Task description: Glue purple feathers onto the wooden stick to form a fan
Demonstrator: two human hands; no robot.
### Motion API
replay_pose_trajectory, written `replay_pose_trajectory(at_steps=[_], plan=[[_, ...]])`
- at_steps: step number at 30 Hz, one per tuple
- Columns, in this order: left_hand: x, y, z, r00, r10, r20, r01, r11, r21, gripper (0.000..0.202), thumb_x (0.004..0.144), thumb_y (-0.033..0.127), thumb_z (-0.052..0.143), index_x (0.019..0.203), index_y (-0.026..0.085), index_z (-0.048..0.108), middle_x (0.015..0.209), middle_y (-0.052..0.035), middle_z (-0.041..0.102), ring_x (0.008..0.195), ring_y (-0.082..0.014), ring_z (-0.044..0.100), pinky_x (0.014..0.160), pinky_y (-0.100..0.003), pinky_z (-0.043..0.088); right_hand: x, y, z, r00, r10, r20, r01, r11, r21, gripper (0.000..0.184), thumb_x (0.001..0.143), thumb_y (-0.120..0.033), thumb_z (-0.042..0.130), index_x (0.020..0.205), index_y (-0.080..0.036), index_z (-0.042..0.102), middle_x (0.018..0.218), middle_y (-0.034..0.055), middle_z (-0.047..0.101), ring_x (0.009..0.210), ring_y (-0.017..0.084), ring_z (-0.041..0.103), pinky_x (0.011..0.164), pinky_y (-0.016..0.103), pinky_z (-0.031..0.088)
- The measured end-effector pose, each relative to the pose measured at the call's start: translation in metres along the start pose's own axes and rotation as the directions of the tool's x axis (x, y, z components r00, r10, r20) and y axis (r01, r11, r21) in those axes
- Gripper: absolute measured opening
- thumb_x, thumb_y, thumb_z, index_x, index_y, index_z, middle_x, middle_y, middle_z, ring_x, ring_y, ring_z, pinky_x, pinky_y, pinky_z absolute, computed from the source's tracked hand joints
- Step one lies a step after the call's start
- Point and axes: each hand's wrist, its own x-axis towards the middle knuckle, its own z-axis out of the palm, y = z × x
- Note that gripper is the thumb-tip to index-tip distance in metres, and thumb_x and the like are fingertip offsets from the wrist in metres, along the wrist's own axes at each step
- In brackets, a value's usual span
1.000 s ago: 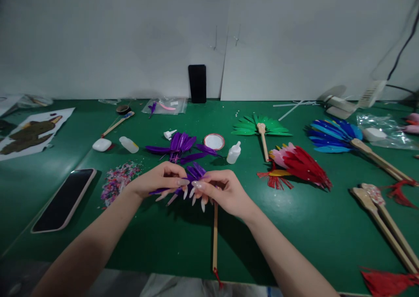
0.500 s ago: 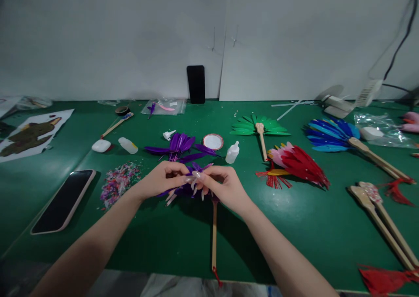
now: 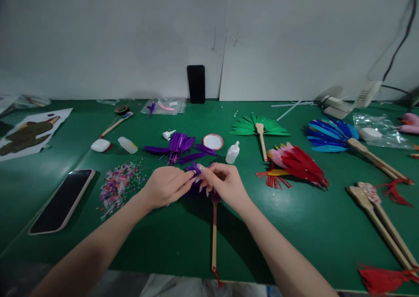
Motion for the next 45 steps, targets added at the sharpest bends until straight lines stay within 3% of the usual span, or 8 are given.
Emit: replay_pose_trajectory(at_steps=[7,13,19,22,28,35,40,45], plan=[[0.001,-0.001,-0.005,0.988,-0.092,0.125,0.108,0.985,-0.135,0.019,0.085,0.020,0.046,0.085,0.012,0.063,0.059,-0.0019,0.062,0.054,-0.0123,0.056,0.051,-0.024,0.040,0.000,0.000,-0.002,0.999,-0.017,0.032,0.016,0.999,0.039,0.030,0.074,-0.041,0.064,0.058,-0.015,0.064,0.051,0.0007,0.061,0.042,0.008,0.050,0.043,0.020,0.042],[0.004,-0.005,-0.009,0.805,-0.396,0.443,0.592,0.595,-0.544,0.024,0.085,0.031,0.048,0.092,0.014,0.064,0.063,-0.0004,0.062,0.050,-0.0072,0.049,0.049,-0.018,0.037,-0.002,-0.002,-0.007,0.994,-0.026,0.108,0.021,0.999,0.049,0.031,0.078,-0.040,0.060,0.060,-0.015,0.064,0.055,0.0014,0.061,0.046,0.009,0.051,0.046,0.021,0.042],[0.007,-0.003,-0.011,0.741,-0.423,0.521,0.670,0.515,-0.535,0.025,0.085,0.034,0.046,0.090,0.014,0.062,0.054,0.0028,0.053,0.046,-0.0065,0.042,0.046,-0.019,0.031,-0.001,0.001,-0.005,0.992,-0.026,0.125,0.031,0.998,-0.045,0.032,0.080,-0.042,0.057,0.064,-0.016,0.062,0.054,0.0006,0.059,0.045,0.009,0.050,0.042,0.020,0.039],[0.007,-0.001,-0.012,0.768,-0.374,0.520,0.627,0.603,-0.493,0.018,0.084,0.027,0.045,0.084,0.015,0.059,0.052,0.0047,0.049,0.045,-0.0058,0.040,0.046,-0.019,0.031,-0.002,0.001,-0.004,0.993,-0.064,0.100,0.076,0.990,-0.120,0.032,0.081,-0.042,0.056,0.064,-0.016,0.061,0.053,0.0003,0.058,0.045,0.009,0.051,0.044,0.020,0.040],[0.004,0.005,-0.006,0.945,-0.191,0.265,0.257,0.936,-0.242,0.014,0.072,0.015,0.046,0.058,0.017,0.048,0.047,0.0041,0.045,0.045,-0.0086,0.041,0.048,-0.023,0.030,-0.004,-0.003,-0.003,0.974,-0.164,0.155,0.199,0.947,-0.250,0.035,0.081,-0.040,0.056,0.055,-0.017,0.056,0.051,0.0000,0.056,0.049,0.011,0.050,0.050,0.022,0.040],[0.001,0.004,-0.004,0.995,-0.011,0.102,0.007,0.999,0.038,0.016,0.077,0.014,0.044,0.064,0.017,0.052,0.050,0.0016,0.050,0.048,-0.0115,0.044,0.048,-0.028,0.027,-0.006,-0.004,-0.001,0.952,-0.253,0.169,0.299,0.885,-0.357,0.034,0.082,-0.037,0.056,0.055,-0.016,0.056,0.053,0.0006,0.056,0.052,0.011,0.050,0.053,0.024,0.038],[0.001,0.003,-0.005,0.995,0.011,0.100,-0.015,0.999,0.045,0.019,0.082,0.016,0.042,0.069,0.016,0.056,0.053,0.0005,0.049,0.052,-0.0116,0.043,0.050,-0.028,0.027,-0.007,-0.006,-0.001,0.969,-0.198,0.146,0.230,0.941,-0.250,0.037,0.084,-0.037,0.052,0.054,-0.017,0.054,0.051,0.0005,0.055,0.049,0.011,0.050,0.050,0.023,0.039],[0.003,0.003,-0.008,0.971,-0.186,0.150,0.216,0.953,-0.213,0.019,0.082,0.023,0.045,0.072,0.015,0.059,0.063,-0.0022,0.052,0.060,-0.0119,0.044,0.055,-0.025,0.034,-0.008,-0.006,-0.005,0.988,-0.110,0.109,0.125,0.983,-0.137,0.035,0.084,-0.038,0.053,0.056,-0.017,0.056,0.048,-0.0008,0.052,0.044,0.010,0.047,0.045,0.022,0.038]])
